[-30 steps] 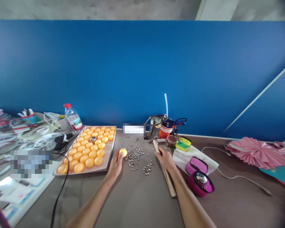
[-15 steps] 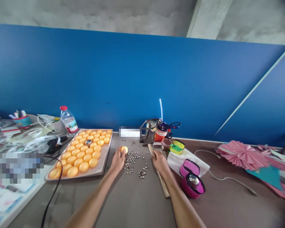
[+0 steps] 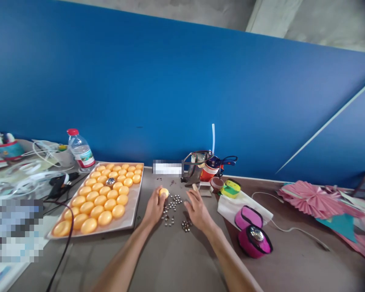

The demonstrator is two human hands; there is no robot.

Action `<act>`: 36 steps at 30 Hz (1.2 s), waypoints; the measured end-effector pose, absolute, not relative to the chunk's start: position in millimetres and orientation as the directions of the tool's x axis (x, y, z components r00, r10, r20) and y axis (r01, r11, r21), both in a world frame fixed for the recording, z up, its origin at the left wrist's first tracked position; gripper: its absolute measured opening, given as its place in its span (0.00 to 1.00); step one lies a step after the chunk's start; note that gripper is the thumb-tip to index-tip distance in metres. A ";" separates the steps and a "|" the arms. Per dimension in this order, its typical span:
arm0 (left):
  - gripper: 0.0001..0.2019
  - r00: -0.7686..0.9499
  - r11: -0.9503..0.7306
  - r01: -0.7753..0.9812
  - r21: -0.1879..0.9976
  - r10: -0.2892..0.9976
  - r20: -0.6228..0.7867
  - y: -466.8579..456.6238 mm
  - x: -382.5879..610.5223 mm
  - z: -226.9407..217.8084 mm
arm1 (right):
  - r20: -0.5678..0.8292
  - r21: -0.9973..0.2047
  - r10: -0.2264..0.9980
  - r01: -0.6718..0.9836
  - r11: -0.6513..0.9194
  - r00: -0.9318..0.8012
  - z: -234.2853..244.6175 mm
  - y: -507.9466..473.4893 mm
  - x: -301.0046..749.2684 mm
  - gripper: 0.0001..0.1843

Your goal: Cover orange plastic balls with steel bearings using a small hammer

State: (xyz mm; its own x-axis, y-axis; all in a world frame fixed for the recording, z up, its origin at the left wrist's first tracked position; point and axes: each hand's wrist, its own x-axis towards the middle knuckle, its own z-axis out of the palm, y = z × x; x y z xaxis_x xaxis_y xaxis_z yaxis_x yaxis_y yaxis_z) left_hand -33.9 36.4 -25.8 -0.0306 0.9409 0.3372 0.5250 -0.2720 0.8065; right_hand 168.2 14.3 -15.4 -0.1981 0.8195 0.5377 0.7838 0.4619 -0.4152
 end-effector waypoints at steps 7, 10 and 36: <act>0.20 0.042 -0.359 0.643 0.677 0.899 0.437 40.8 -25.2 -45.4 | 0.409 -0.381 0.907 0.884 0.272 -0.103 -52.3 11.9 154.6 0.27; 0.20 0.101 -0.365 0.631 0.684 0.913 0.394 36.0 -24.2 -36.1 | 0.389 -0.419 0.914 0.861 0.289 -0.117 -51.2 8.5 152.5 0.25; 0.20 0.019 -0.240 0.175 0.955 0.971 0.240 26.0 -19.2 -14.8 | 0.407 -0.376 0.885 0.841 0.389 -0.227 -49.1 22.3 122.5 0.28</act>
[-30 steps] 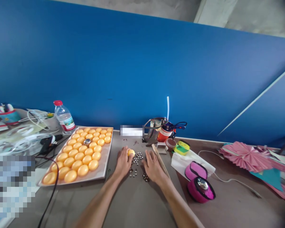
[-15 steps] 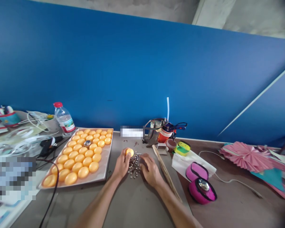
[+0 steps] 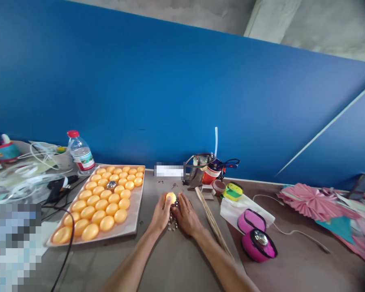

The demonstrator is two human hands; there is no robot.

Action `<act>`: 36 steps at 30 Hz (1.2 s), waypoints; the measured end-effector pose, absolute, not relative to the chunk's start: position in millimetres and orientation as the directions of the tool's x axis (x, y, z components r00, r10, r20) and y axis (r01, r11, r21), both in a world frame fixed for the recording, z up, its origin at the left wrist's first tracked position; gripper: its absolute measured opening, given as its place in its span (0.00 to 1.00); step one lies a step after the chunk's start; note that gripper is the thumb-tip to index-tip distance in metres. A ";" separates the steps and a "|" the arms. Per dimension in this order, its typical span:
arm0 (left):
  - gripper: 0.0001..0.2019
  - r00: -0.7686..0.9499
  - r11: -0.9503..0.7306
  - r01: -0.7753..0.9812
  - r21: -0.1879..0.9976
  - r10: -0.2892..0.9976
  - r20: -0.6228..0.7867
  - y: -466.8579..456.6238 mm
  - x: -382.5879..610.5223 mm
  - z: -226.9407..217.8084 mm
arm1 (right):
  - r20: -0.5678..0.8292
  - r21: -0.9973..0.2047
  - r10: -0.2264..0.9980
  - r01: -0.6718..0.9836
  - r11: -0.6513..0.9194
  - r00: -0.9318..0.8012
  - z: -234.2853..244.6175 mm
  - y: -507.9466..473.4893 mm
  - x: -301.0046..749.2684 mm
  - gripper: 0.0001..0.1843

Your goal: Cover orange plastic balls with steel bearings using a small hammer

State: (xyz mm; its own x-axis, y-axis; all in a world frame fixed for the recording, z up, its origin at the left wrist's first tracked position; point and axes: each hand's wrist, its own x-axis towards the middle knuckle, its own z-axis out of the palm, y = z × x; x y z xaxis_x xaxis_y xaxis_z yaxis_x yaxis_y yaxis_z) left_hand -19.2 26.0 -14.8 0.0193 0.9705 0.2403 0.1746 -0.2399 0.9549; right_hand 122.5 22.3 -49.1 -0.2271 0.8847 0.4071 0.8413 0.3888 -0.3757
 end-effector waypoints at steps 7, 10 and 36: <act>0.20 -0.226 -0.218 0.154 0.964 0.942 0.249 36.0 -30.1 -17.2 | 0.310 -0.475 0.877 0.739 0.478 -0.368 -23.3 39.4 110.7 0.24; 0.20 -0.269 -0.201 0.198 0.959 0.930 0.250 36.0 -30.5 -16.9 | 0.265 -0.556 0.880 0.683 0.474 -0.395 -14.2 32.1 111.6 0.22; 0.21 -0.115 -0.184 0.100 0.978 0.974 0.195 22.1 -12.6 -15.7 | 0.426 -0.407 0.884 0.831 0.379 -0.195 -56.0 -25.9 134.0 0.30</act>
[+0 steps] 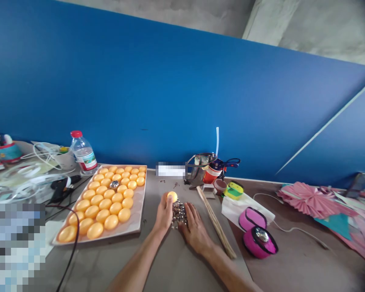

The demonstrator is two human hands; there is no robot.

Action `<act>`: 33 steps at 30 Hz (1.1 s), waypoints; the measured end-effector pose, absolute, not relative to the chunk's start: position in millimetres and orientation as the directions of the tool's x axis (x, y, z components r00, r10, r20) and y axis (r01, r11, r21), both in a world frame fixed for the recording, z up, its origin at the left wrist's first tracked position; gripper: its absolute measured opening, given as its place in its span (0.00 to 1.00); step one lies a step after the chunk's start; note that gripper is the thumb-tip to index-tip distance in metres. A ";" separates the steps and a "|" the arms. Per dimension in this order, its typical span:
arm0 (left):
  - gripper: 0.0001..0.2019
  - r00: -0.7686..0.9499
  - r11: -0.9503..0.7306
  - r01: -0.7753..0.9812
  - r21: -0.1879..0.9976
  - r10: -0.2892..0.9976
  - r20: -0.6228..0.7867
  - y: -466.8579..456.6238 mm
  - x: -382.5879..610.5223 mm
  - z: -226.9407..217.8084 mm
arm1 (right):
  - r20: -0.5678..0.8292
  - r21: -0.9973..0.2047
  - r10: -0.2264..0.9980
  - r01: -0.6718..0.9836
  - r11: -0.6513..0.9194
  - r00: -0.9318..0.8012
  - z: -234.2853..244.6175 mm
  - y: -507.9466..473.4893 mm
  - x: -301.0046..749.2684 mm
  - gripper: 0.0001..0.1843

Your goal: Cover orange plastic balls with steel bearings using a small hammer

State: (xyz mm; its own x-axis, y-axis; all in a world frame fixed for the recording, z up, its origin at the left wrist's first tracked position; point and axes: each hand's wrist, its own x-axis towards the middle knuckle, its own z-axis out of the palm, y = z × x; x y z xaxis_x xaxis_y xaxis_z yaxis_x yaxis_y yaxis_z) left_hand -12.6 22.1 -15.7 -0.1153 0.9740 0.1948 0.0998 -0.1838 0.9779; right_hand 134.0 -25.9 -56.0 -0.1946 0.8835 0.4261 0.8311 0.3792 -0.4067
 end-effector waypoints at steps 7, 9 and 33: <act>0.23 -0.007 -0.150 0.009 0.989 0.989 0.150 26.1 -14.8 -13.1 | 0.467 -0.451 0.865 0.793 0.410 -0.183 -45.4 -8.7 119.1 0.27; 0.23 -0.088 -0.142 -0.006 0.990 0.986 0.141 31.2 -18.8 -14.7 | 0.483 -0.473 0.862 0.782 0.406 -0.156 -40.3 -7.4 121.4 0.25; 0.25 -0.014 0.024 -0.351 0.936 0.999 -0.031 36.7 -31.5 -13.7 | 0.286 -0.933 0.949 0.261 0.246 0.130 -9.1 6.9 127.2 0.12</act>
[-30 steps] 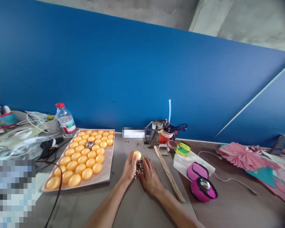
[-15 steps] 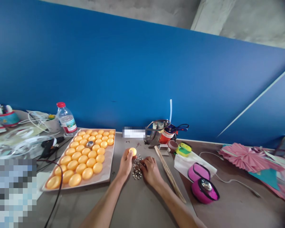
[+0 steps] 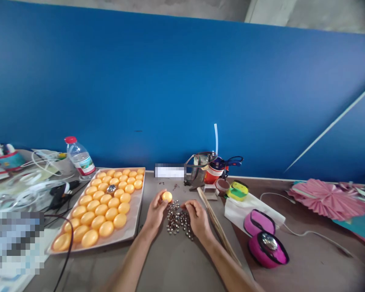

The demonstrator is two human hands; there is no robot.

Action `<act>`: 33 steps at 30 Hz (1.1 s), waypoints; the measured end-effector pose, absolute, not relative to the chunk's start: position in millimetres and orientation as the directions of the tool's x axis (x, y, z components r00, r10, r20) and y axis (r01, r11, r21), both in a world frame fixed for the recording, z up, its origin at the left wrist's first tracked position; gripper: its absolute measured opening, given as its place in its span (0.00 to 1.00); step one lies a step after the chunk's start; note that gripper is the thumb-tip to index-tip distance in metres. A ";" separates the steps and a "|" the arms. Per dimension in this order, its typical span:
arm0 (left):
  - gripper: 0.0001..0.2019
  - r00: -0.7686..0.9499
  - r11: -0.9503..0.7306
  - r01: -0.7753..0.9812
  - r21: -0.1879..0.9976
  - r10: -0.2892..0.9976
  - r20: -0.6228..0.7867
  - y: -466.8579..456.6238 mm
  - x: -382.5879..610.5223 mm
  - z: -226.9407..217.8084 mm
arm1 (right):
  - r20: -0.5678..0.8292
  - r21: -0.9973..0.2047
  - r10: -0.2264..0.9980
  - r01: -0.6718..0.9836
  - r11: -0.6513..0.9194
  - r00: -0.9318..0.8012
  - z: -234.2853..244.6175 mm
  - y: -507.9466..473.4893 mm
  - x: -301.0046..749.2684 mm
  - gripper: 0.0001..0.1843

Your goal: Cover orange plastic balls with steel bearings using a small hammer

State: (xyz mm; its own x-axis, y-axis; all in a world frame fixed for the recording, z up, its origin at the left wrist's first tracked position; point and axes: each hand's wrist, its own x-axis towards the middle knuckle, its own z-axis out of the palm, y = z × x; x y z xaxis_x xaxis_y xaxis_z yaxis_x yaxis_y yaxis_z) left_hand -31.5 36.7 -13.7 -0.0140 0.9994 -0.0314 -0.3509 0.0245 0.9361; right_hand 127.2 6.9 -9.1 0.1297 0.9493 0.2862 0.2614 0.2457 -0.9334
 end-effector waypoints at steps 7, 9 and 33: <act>0.24 0.029 0.111 -0.488 0.866 0.993 -0.111 33.5 -32.6 -10.5 | 0.198 -0.977 0.956 0.125 0.174 0.215 -10.2 11.7 121.5 0.10; 0.24 0.070 0.145 -0.570 0.809 0.989 -0.129 32.2 -31.6 -6.3 | 0.144 -0.989 0.961 0.052 0.135 0.235 -12.9 15.6 123.5 0.11; 0.20 0.340 0.289 -0.692 0.661 0.939 -0.055 20.5 -28.3 12.3 | -0.041 -0.799 0.998 -0.597 -0.065 -0.053 8.3 1.7 114.5 0.08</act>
State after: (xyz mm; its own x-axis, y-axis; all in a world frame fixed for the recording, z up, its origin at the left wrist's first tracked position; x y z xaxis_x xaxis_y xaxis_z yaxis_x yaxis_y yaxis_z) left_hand -28.3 20.5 12.3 0.3401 0.9388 -0.0551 -0.6919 0.2894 0.6615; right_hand 114.5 1.7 8.3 -0.0535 0.9977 -0.0412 -0.5974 -0.0650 -0.7993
